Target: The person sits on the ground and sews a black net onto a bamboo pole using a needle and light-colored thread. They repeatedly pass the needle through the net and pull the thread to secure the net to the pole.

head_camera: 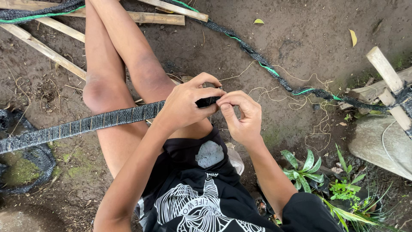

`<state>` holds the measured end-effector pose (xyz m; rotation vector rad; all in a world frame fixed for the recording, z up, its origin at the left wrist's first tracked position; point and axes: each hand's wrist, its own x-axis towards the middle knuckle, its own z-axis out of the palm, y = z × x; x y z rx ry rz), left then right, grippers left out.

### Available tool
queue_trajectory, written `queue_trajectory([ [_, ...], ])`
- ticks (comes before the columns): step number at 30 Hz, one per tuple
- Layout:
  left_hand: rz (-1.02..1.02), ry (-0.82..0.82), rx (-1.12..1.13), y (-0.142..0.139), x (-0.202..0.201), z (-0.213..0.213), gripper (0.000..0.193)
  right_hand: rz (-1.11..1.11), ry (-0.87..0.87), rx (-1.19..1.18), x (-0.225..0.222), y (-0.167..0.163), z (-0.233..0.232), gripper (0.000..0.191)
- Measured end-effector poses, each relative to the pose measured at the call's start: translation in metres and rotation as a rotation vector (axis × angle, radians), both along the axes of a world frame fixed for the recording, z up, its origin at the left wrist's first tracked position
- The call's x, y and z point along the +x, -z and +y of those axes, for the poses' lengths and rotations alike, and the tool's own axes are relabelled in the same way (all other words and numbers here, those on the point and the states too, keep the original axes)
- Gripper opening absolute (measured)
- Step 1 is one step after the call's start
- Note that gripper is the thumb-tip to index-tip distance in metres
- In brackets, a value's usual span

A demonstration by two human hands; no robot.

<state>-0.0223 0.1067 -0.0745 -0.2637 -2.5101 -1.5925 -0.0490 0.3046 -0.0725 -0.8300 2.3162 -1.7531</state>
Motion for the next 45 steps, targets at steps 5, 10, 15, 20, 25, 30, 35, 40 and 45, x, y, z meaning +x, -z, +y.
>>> queue_trajectory([
  [5, 0.011, -0.007, 0.04, 0.0, 0.0, -0.002, 0.025, -0.077, 0.075, -0.019, 0.004, 0.004, 0.003, 0.01],
  [10, 0.051, -0.031, 0.042, 0.001, -0.002, -0.002, 0.023, -0.32, 0.265, -0.126, 0.012, 0.014, -0.002, 0.023],
  [15, 0.075, -0.064, 0.035, 0.004, -0.001, -0.001, 0.025, -0.497, 0.318, -0.16, 0.01, 0.016, -0.006, 0.019],
  [20, 0.084, -0.043, -0.004, 0.008, 0.0, -0.001, 0.024, -0.615, 0.228, -0.111, -0.006, 0.004, -0.002, 0.027],
  [25, 0.131, -0.021, -0.032, 0.01, -0.001, 0.0, 0.016, -0.618, 0.175, 0.05, -0.014, -0.008, 0.001, 0.028],
  [30, 0.134, -0.031, -0.055, 0.005, 0.0, 0.0, 0.011, -0.502, 0.193, -0.022, -0.001, -0.006, -0.003, 0.025],
  [35, 0.124, -0.059, -0.025, 0.001, -0.002, -0.002, 0.009, -0.192, 0.164, 0.015, 0.01, 0.001, -0.003, 0.025],
  [40, 0.072, -0.058, 0.001, 0.001, -0.001, -0.001, 0.008, 0.081, 0.16, 0.106, 0.006, 0.004, -0.004, 0.024],
  [45, 0.035, -0.07, 0.038, 0.007, -0.002, -0.001, 0.008, 0.225, 0.179, 0.097, 0.005, 0.006, -0.011, 0.026],
])
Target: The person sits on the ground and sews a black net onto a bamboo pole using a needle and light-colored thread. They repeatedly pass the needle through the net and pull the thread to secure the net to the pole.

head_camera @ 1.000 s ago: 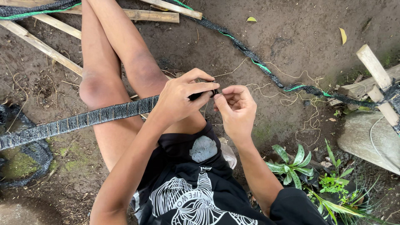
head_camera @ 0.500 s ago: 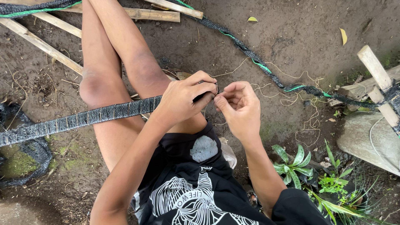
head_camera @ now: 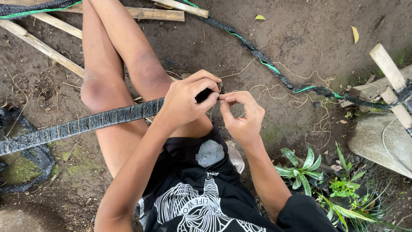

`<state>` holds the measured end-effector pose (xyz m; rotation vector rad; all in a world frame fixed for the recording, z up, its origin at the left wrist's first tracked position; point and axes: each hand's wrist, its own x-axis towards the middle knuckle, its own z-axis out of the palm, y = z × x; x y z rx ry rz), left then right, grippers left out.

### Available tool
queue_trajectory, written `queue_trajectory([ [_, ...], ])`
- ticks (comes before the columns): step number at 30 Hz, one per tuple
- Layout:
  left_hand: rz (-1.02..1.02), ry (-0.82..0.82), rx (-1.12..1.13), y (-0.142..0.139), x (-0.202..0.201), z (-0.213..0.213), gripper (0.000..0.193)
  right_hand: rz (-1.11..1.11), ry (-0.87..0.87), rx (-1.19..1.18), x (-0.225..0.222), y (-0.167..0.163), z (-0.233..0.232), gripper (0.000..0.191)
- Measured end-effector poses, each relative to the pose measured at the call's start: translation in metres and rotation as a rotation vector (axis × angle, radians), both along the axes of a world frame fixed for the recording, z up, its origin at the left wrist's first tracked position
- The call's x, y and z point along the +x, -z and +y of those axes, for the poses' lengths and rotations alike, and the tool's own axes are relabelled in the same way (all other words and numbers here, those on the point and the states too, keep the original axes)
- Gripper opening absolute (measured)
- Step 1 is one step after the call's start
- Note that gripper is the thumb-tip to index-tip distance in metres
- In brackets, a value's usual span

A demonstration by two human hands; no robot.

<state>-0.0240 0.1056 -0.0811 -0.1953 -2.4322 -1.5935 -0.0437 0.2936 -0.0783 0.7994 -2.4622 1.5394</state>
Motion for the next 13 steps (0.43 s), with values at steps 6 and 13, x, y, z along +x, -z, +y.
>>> queue_trajectory([
  [6, -0.023, 0.021, 0.054, 0.0064, 0.0002, 0.0001, 0.01, -0.037, 0.117, -0.04, 0.0099, 0.007, -0.0053, 0.024],
  [13, -0.058, 0.053, 0.081, 0.0073, 0.0, -0.0041, 0.009, -0.082, 0.117, -0.044, 0.0118, 0.0094, -0.0021, 0.022],
])
